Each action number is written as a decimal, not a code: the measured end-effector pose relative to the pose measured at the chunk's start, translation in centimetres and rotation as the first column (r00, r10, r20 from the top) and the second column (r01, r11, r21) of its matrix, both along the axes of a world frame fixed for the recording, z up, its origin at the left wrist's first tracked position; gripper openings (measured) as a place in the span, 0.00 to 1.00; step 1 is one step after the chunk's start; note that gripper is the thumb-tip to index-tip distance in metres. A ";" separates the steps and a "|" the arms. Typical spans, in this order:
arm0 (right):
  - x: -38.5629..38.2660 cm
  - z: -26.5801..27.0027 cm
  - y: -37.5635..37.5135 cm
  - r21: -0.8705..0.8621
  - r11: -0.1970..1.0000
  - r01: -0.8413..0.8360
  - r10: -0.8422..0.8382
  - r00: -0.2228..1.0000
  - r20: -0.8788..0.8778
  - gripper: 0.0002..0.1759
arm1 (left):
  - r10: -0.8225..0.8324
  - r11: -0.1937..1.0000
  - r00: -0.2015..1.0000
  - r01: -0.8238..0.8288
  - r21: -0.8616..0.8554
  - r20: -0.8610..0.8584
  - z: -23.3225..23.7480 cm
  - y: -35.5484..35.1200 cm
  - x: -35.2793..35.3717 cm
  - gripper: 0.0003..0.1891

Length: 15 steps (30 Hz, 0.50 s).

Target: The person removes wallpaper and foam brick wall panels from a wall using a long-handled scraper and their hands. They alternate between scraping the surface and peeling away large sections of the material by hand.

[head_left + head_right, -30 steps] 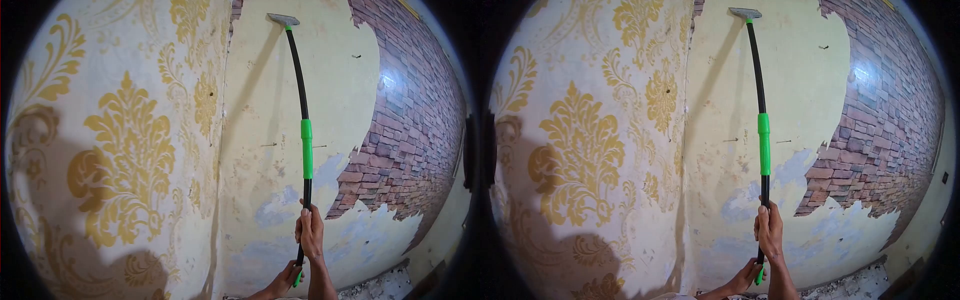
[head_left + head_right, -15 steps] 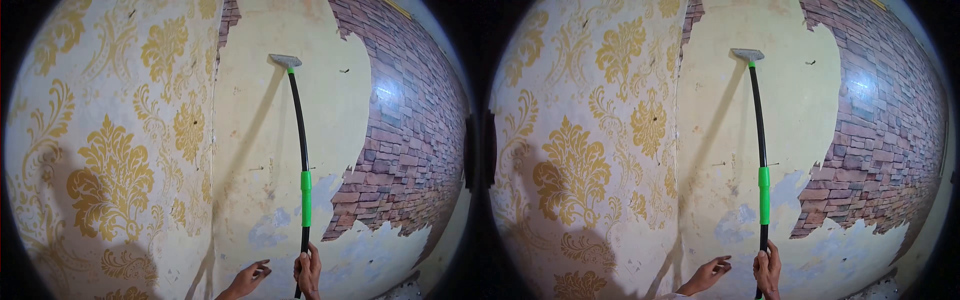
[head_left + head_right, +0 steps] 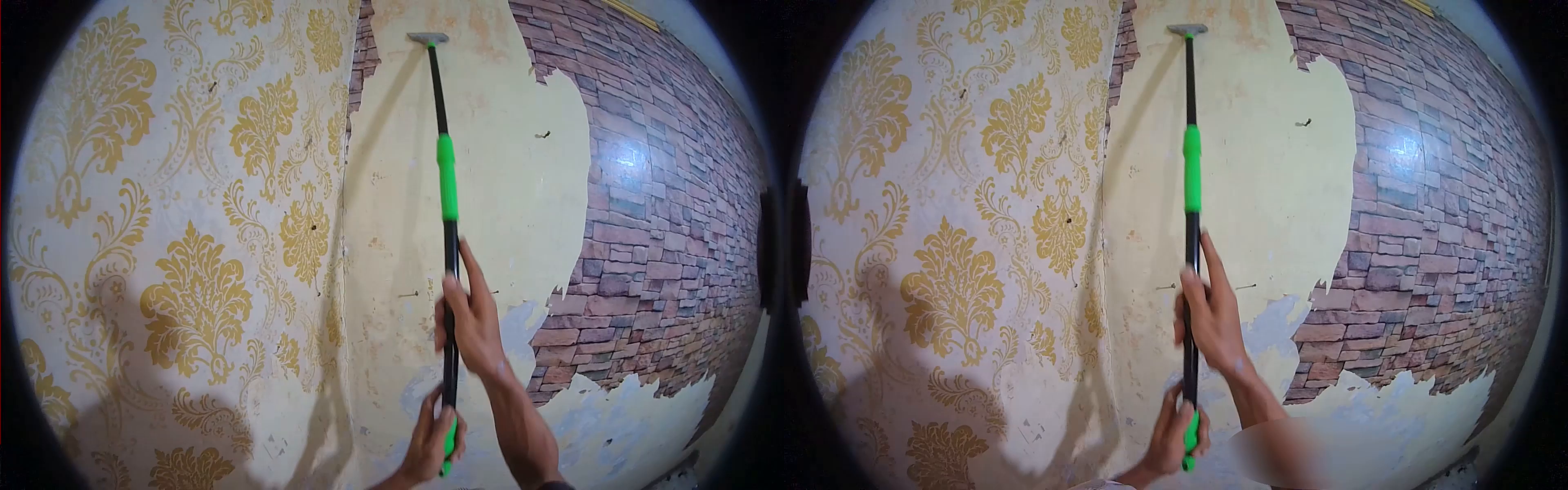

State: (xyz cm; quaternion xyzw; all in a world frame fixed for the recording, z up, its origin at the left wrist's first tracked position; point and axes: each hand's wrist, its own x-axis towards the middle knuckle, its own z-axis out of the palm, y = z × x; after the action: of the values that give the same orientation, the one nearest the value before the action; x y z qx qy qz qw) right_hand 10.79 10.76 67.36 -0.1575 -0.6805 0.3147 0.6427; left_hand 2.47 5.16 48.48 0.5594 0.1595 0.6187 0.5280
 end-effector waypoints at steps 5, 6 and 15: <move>-3.0 13.3 3.2 0.079 0.996 -0.036 0.041 0.997 -0.066 0.41 | 0.128 0.981 0.991 -0.120 0.152 -0.047 16.7 3.5 -3.3 0.21; -3.4 14.6 2.5 0.077 0.997 -0.025 0.028 0.999 -0.036 0.41 | 0.126 0.973 0.991 -0.116 0.197 -0.035 19.8 3.8 -4.3 0.21; -4.9 19.9 -1.0 0.224 0.970 0.099 -0.108 0.994 0.032 0.38 | -0.036 0.947 0.992 -0.005 0.320 0.124 24.8 0.8 -3.8 0.21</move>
State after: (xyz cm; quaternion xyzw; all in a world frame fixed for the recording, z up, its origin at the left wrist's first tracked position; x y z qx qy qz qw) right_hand 5.92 9.75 87.25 -0.1269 -0.7160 0.1994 0.6568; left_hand -1.38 5.95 73.28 0.5980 0.0185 0.6668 0.4444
